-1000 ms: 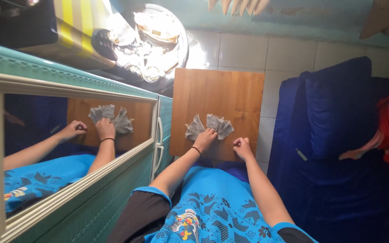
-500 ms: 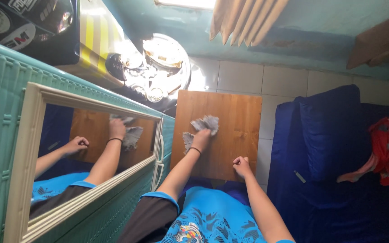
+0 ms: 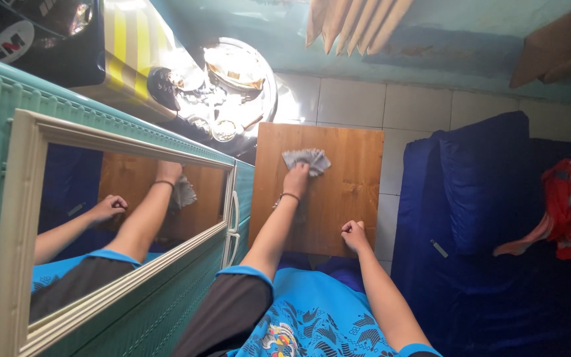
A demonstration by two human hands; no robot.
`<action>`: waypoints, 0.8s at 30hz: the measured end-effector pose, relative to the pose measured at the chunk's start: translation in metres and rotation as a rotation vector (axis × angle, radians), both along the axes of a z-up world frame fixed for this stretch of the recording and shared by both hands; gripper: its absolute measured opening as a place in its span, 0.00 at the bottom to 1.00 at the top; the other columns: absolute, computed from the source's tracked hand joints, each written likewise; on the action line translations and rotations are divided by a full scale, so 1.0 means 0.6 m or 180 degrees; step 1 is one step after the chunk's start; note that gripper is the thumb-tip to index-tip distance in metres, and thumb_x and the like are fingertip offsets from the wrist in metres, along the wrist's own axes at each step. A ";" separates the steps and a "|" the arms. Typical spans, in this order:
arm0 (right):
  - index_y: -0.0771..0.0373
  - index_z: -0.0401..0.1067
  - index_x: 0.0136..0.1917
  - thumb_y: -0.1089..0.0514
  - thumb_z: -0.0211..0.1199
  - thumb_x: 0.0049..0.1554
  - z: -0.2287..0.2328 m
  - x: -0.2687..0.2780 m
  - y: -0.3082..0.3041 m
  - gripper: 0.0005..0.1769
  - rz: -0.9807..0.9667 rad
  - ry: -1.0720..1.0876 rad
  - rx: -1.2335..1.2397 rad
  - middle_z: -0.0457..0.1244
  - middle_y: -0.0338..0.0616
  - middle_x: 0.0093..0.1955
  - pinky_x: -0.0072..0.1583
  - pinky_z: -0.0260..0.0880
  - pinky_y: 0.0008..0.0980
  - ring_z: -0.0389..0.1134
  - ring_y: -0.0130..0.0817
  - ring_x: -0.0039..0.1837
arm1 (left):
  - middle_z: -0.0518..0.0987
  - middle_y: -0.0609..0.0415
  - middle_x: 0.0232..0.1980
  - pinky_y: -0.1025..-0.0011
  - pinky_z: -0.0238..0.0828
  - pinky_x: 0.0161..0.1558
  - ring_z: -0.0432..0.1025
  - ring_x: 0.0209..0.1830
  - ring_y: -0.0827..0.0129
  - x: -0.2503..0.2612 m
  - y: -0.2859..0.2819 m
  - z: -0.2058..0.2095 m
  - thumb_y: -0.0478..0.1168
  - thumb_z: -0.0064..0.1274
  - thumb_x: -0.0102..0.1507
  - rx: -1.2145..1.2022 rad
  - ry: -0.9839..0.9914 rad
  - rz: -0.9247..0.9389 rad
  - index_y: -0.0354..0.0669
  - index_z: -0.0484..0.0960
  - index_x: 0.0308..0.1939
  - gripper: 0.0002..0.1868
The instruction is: The person wipes a small wooden table with a gray cloth. They fold the cloth, then repeatedly wipe the table surface in circular and back-and-forth motions, occasionally refolding the cloth to use a clean side.
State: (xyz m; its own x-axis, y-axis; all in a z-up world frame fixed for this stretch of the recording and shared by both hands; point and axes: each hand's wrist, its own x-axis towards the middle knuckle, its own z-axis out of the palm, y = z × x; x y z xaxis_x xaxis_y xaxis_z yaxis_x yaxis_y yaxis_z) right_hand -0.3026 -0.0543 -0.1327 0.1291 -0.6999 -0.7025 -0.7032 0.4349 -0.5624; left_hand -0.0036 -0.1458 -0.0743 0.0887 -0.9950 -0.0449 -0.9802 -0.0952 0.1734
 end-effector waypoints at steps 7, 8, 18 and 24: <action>0.53 0.76 0.44 0.59 0.66 0.46 0.027 0.003 -0.005 0.10 -0.0012 0.0010 -0.0004 0.56 0.43 0.51 0.61 0.69 0.34 0.66 0.38 0.58 | 0.76 0.54 0.34 0.61 0.79 0.29 0.81 0.30 0.56 -0.058 0.086 -0.030 0.35 0.46 0.65 0.0000 -0.0075 -0.0506 0.48 0.70 0.59 0.17; 0.55 0.76 0.45 0.60 0.65 0.46 0.028 0.002 -0.005 0.10 -0.0034 -0.0074 -0.0001 0.56 0.45 0.51 0.62 0.68 0.35 0.66 0.39 0.58 | 0.77 0.55 0.31 0.64 0.78 0.27 0.81 0.28 0.59 -0.081 0.122 -0.019 0.36 0.46 0.64 -0.0036 -0.0194 -0.0693 0.48 0.71 0.58 0.17; 0.53 0.80 0.46 0.57 0.67 0.46 -0.056 -0.015 -0.011 0.11 0.0105 -0.0176 0.0121 0.59 0.47 0.53 0.63 0.69 0.35 0.67 0.41 0.61 | 0.78 0.60 0.28 0.68 0.74 0.24 0.77 0.22 0.68 -0.097 0.165 0.001 0.39 0.49 0.64 -0.0313 -0.0823 -0.1087 0.55 0.76 0.54 0.14; 0.51 0.82 0.47 0.56 0.68 0.45 -0.027 -0.023 -0.004 0.14 0.0257 -0.0086 0.0122 0.59 0.46 0.54 0.65 0.69 0.35 0.67 0.40 0.63 | 0.84 0.51 0.37 0.54 0.79 0.37 0.82 0.37 0.54 0.054 -0.023 0.050 0.43 0.41 0.67 0.0728 -0.0298 0.0854 0.53 0.72 0.61 0.18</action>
State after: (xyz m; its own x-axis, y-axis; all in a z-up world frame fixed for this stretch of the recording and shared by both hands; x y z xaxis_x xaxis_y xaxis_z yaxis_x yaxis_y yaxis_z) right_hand -0.3162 -0.0570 -0.1491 0.2032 -0.6591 -0.7241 -0.7217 0.3989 -0.5656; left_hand 0.0287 -0.1598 -0.0443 0.3596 -0.9009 -0.2430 -0.9257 -0.3772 0.0285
